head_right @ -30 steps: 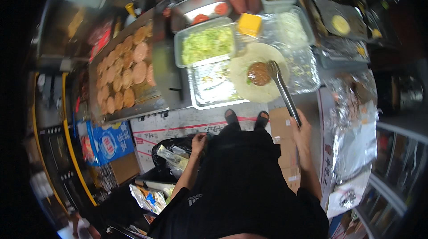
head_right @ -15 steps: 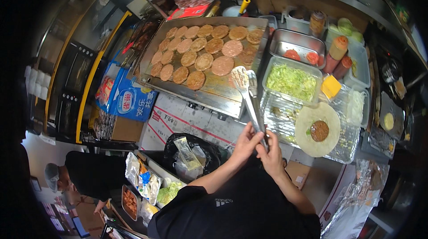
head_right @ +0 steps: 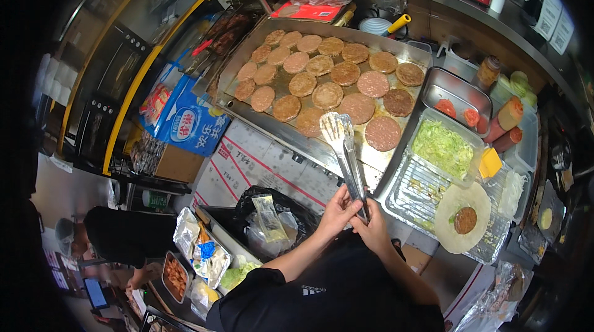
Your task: The person assembles burritos by placing shredded lettuce and cooked meat patties onto tortillas, then rolling them up. The person uses tongs to handle the meat and places the finished burritos on a tray.
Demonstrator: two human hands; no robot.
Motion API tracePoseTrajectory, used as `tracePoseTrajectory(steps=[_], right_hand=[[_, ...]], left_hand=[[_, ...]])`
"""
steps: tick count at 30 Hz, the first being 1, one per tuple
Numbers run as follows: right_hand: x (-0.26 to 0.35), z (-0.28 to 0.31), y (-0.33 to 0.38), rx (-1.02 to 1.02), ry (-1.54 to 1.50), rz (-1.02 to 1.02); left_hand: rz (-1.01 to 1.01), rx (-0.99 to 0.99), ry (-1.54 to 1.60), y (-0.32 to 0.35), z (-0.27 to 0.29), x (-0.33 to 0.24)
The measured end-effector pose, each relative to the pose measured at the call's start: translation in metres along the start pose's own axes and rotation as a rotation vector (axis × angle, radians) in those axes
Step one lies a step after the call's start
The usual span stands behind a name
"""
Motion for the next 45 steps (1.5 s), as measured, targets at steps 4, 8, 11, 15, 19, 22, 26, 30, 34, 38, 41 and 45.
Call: tracePoseTrajectory(steps=[4,8,11,15,19,22,26,30,34,38,41,45], right_hand=[[0.008,0.006,-0.003,-0.018,0.131,0.005],[0.004,0.010,-0.007,0.032,0.087,-0.140],[0.006,0.006,-0.023,0.065,0.011,-0.273],[-0.003,-0.016,-0.067,0.093,-0.105,-0.362],[-0.015,-0.025,-0.084,0.084,-0.177,-0.393],[0.012,-0.011,-0.078,0.103,0.018,-0.324],[0.059,0.027,-0.075,0.106,0.530,-0.075],[0.136,0.038,-0.068,0.049,1.299,0.546],[0.132,0.041,-0.074,0.164,1.728,0.711],[0.118,0.040,-0.068,0.268,1.824,0.720],[0.123,0.043,-0.066,0.267,1.776,0.761],[0.123,0.046,-0.072,0.269,1.747,0.778]], left_hand=[[-0.006,0.008,-0.380,-0.007,0.029,-0.006],[0.132,-0.136,-0.408,0.000,0.064,-0.007],[0.077,-0.290,-0.350,0.012,0.081,-0.007],[0.105,-0.442,-0.230,0.031,0.110,0.035],[0.171,-0.527,-0.314,0.051,0.154,0.118],[0.257,-0.634,-0.255,0.077,0.180,0.163],[0.406,-0.767,-0.259,0.114,0.208,0.218],[0.459,-0.818,-0.431,0.136,0.242,0.269],[0.547,-0.876,-0.576,0.153,0.259,0.299],[0.616,-0.874,-0.618,0.157,0.265,0.305],[0.644,-0.860,-0.647,0.160,0.270,0.316],[0.720,-0.843,-0.670,0.164,0.271,0.322]])
Point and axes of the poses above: each hand's wrist, its own y-axis away from the middle knuckle, its own z-axis out of the back of the hand, x = y × z, the point moved 5 cm from there along -y, towards the middle knuckle, and after that the axes turned 3 degrees about z, right-handed, at the moved point
